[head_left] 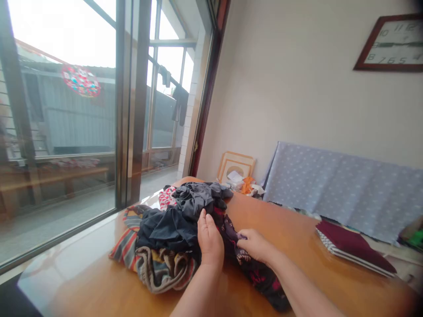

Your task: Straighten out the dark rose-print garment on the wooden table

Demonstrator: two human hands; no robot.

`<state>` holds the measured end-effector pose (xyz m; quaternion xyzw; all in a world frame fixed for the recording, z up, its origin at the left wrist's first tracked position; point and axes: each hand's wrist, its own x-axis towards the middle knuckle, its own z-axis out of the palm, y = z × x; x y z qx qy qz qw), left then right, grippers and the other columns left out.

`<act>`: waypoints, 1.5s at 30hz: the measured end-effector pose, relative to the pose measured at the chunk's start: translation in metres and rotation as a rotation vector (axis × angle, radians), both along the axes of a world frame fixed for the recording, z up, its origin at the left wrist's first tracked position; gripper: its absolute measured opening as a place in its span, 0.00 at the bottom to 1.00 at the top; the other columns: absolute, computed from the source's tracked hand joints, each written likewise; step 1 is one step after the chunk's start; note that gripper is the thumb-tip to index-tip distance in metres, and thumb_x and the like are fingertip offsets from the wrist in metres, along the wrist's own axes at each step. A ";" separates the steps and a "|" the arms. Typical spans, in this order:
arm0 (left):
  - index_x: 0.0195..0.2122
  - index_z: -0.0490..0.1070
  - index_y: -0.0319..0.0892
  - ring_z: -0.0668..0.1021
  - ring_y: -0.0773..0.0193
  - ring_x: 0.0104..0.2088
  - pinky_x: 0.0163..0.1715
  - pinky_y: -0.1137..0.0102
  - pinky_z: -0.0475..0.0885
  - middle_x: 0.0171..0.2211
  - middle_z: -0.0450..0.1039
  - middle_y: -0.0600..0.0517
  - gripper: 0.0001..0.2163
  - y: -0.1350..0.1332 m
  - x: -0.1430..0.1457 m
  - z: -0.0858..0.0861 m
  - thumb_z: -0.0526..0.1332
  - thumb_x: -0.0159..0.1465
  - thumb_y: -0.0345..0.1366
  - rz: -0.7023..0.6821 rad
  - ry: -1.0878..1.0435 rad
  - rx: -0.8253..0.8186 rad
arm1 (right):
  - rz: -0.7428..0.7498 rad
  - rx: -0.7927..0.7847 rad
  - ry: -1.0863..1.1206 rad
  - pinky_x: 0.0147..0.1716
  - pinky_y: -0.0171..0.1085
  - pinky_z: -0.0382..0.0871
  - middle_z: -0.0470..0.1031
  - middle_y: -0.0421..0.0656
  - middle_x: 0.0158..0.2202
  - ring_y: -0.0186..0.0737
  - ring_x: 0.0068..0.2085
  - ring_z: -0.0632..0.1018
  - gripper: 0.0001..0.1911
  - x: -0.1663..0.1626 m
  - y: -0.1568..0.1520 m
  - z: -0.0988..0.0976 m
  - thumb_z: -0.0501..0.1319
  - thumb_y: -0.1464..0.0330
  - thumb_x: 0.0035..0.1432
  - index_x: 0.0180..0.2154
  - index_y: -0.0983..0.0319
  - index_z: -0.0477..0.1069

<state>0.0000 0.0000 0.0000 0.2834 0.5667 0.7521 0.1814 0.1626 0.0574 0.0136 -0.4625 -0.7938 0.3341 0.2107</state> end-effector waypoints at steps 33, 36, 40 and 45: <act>0.34 0.77 0.48 0.78 0.55 0.39 0.37 0.68 0.67 0.36 0.78 0.51 0.08 -0.009 0.029 -0.006 0.59 0.59 0.40 -0.633 1.066 -0.446 | -0.235 -0.094 0.487 0.46 0.46 0.72 0.80 0.42 0.34 0.49 0.42 0.77 0.25 0.188 -0.098 -0.001 0.69 0.49 0.52 0.41 0.63 0.80; 0.36 0.77 0.48 0.78 0.55 0.39 0.40 0.67 0.70 0.36 0.77 0.51 0.10 0.000 0.027 -0.007 0.59 0.60 0.44 -0.544 0.923 -0.336 | -0.495 0.066 0.665 0.44 0.44 0.73 0.80 0.43 0.35 0.49 0.42 0.78 0.27 0.198 -0.084 -0.009 0.64 0.46 0.55 0.45 0.61 0.78; 0.37 0.77 0.46 0.78 0.53 0.45 0.47 0.64 0.73 0.44 0.78 0.47 0.18 -0.004 0.040 0.005 0.61 0.58 0.55 -0.449 0.537 -0.105 | -0.690 0.210 0.880 0.48 0.44 0.73 0.81 0.45 0.43 0.48 0.46 0.79 0.29 0.210 -0.077 -0.004 0.63 0.46 0.57 0.49 0.60 0.76; 0.35 0.74 0.43 0.79 0.54 0.42 0.43 0.63 0.75 0.41 0.80 0.47 0.24 -0.022 0.052 0.025 0.67 0.52 0.60 -0.604 0.203 -0.054 | -0.459 0.082 1.133 0.47 0.42 0.73 0.81 0.43 0.48 0.44 0.45 0.80 0.23 0.215 -0.101 0.022 0.67 0.52 0.56 0.50 0.56 0.76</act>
